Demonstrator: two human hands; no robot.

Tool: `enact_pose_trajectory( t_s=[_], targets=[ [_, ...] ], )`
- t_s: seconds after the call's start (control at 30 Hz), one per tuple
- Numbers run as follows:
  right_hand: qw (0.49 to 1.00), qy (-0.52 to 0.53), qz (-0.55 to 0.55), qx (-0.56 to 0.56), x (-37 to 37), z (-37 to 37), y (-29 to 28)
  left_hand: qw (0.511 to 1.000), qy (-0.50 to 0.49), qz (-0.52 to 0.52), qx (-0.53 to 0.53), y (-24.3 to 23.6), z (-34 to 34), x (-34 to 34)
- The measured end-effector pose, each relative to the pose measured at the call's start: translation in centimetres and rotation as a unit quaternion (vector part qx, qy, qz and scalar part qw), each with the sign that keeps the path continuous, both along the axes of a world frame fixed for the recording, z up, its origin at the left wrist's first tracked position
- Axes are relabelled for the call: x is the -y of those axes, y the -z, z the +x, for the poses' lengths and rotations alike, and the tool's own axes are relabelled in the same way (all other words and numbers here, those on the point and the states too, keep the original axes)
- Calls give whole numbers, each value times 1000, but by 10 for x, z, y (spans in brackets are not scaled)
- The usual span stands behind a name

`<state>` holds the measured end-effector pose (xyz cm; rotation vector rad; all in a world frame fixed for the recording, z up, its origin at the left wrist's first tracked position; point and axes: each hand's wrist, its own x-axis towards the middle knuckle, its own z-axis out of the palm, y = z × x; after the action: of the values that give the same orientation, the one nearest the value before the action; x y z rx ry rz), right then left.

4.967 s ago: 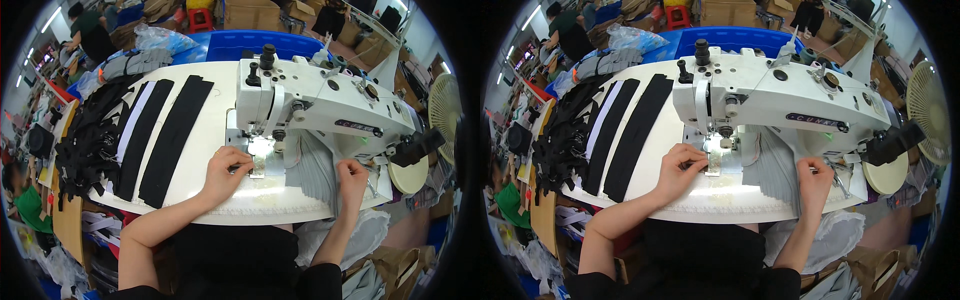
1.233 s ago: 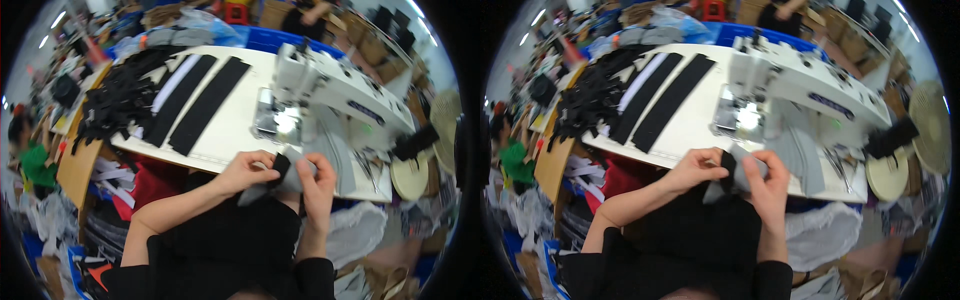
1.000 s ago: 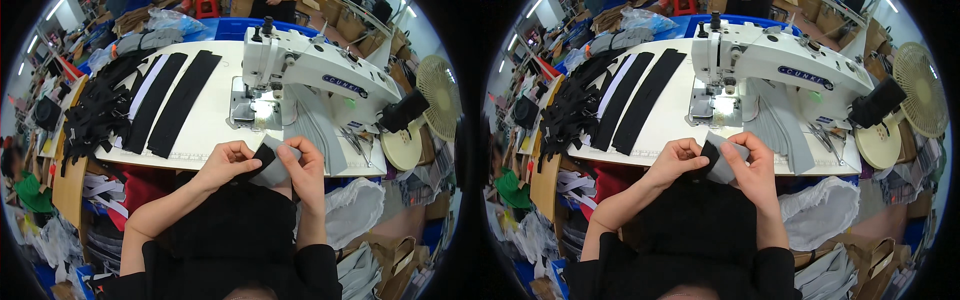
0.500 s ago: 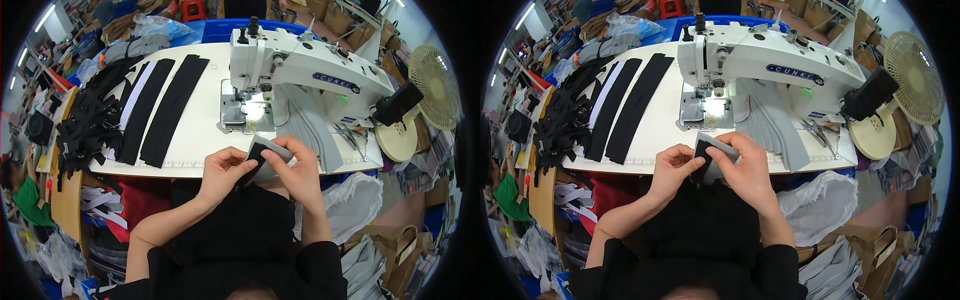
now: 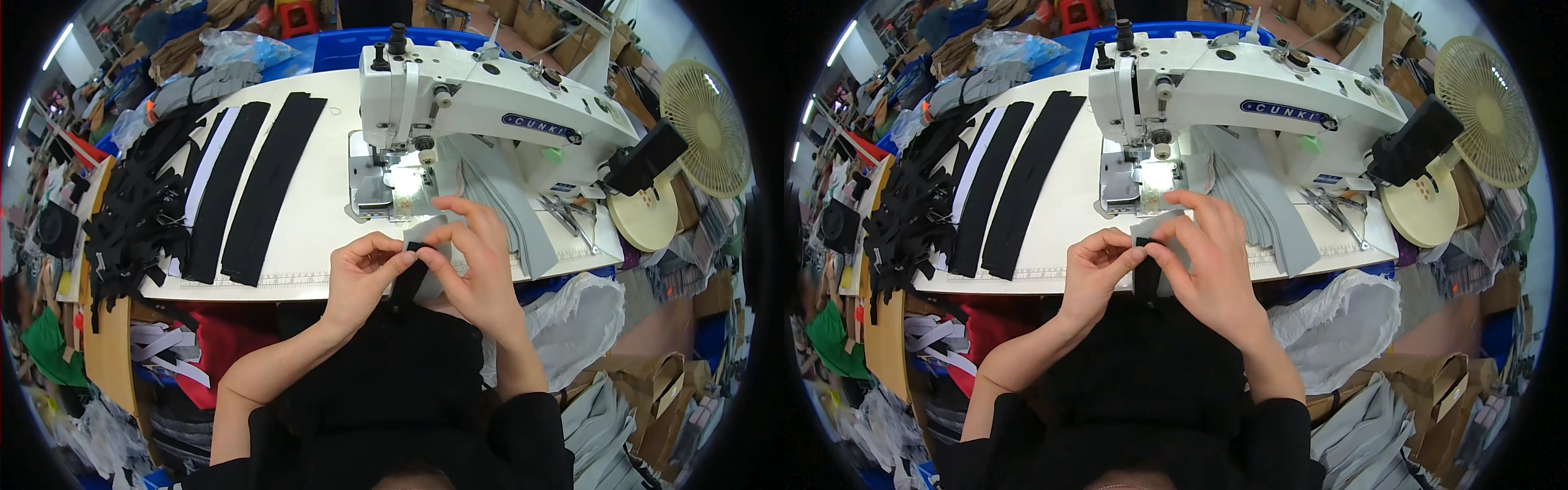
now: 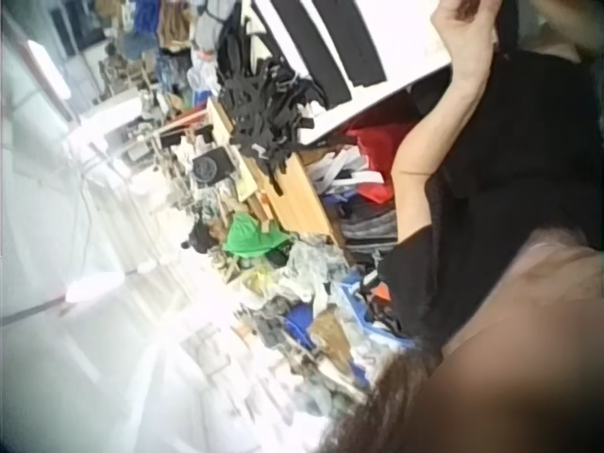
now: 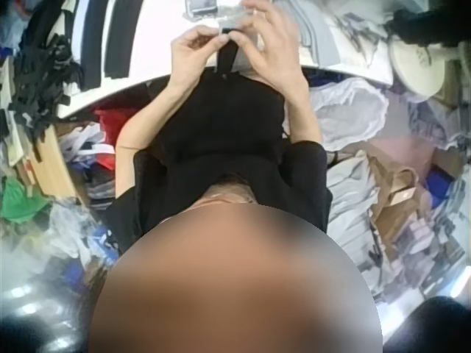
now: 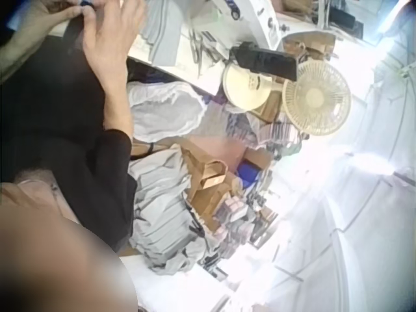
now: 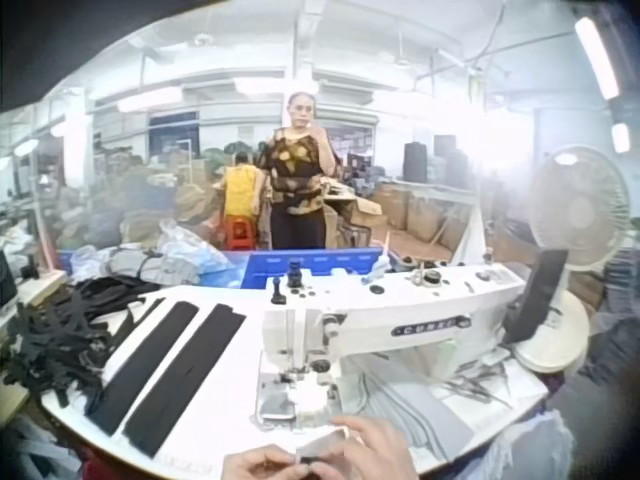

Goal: Sewing zippers onto fabric strips using an industrial sewing machine.

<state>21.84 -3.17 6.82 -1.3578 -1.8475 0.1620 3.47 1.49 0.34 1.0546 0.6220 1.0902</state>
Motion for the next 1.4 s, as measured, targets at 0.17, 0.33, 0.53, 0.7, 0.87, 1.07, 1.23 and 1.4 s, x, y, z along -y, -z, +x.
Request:
enact_pose_trajectory(
  t_s=[0.17, 0.33, 0.53, 0.7, 0.87, 1.07, 1.23, 1.4],
  targets=[
    [999, -39, -14, -32, -9, 6, 7, 999, 34, -9, -9, -1, -3, -2],
    [996, -27, -16, -81, -12, 1, 11, 999, 37, 18, -9, 3, -3, -6],
    [997, 4, 15, -69, -16, -4, 9, 999, 32, 13, -11, -4, 0, -8],
    [998, 5, 37, -48, -18, -6, 7, 1000, 14, 21, 12, -5, 3, -9],
    [999, 20, 44, -25, -19, -8, 5, 999, -10, 48, -1, 1, 4, -11],
    [998, 23, -32, -50, -24, -3, 4, 997, -41, 55, -22, 8, 3, -13],
    [983, -7, -156, -100, -37, 12, 0, 995, -47, 37, -76, 13, 2, -18],
    [976, 12, -206, -74, -62, 19, 15, 993, -11, -40, -108, 11, 4, -32]
  ],
)
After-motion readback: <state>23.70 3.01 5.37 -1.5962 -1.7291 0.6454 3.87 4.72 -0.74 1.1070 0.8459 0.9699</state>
